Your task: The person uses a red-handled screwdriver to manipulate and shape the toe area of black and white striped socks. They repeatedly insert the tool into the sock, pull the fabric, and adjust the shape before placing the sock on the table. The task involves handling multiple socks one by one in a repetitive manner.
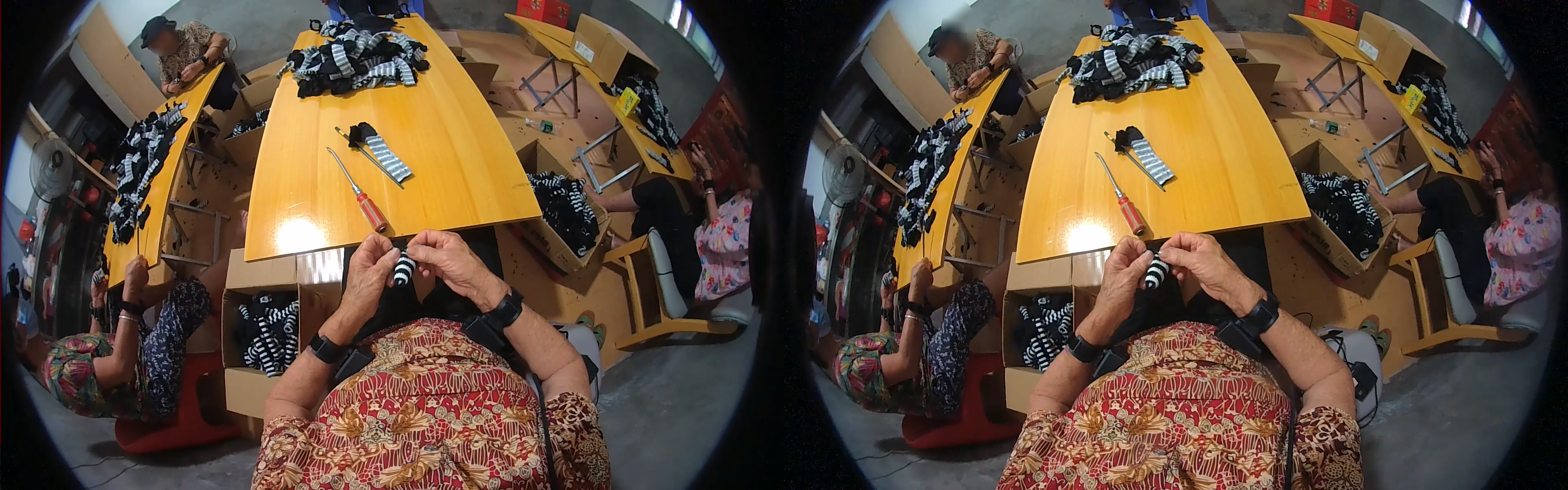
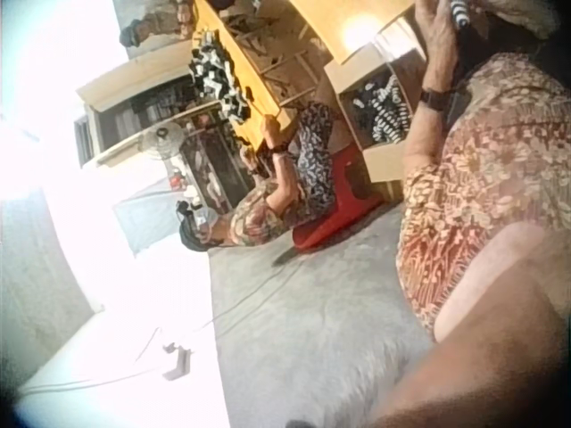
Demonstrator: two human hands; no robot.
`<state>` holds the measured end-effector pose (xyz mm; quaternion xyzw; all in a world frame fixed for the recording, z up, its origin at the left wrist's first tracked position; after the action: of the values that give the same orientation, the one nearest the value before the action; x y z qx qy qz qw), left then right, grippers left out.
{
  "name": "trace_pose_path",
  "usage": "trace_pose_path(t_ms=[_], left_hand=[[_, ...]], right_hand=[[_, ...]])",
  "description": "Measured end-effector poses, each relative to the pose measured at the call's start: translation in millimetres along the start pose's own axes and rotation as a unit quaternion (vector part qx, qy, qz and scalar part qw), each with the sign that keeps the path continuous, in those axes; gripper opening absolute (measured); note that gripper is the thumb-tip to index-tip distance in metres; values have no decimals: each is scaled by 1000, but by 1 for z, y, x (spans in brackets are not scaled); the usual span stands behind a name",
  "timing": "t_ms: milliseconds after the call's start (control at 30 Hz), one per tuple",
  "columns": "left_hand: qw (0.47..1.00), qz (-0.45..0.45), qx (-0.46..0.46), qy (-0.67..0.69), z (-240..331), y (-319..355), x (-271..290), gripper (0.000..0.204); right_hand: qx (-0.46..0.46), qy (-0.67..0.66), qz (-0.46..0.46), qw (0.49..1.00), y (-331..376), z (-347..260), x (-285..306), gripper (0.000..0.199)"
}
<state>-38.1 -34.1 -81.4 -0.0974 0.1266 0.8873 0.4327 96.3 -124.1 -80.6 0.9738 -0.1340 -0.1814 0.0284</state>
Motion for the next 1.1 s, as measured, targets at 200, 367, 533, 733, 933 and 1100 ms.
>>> trace_pose_path(t_ms=[200,367,533,733,933,1100], left_hand=[[999,29,-37,-19,-3,-4,1,9],[999,52,-13,-4,4,-4,0,10],[995,-16,8,102,-7,-9,-1,13],[986,-93,24,135,4,-6,-19,16],[989,-52,36,131,0,-14,-5,14],[983,-45,-2,180,10,-22,-1,15]], right_hand=[[11,43,9,999,-1,-4,-1,14],[47,45,61,996,-3,-6,-5,14],[64,53,100,992,-7,-6,-5,13],[61,-72,74,993,-16,2,-1,11],[34,-37,75,996,-18,-7,-5,14],[-2,-120,-33,992,-11,-14,-8,15]])
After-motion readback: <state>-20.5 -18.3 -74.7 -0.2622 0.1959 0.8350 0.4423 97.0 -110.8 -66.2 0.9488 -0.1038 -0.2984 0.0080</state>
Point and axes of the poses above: each hand's wrist, its own y-axis away from the middle knuckle, its own x-axis out of the back of the hand, z = x × y, the point moved 4 cm from there along -y, towards the middle knuckle, and after that the axes turned 6 degrees about x, right-handed, at the moved point
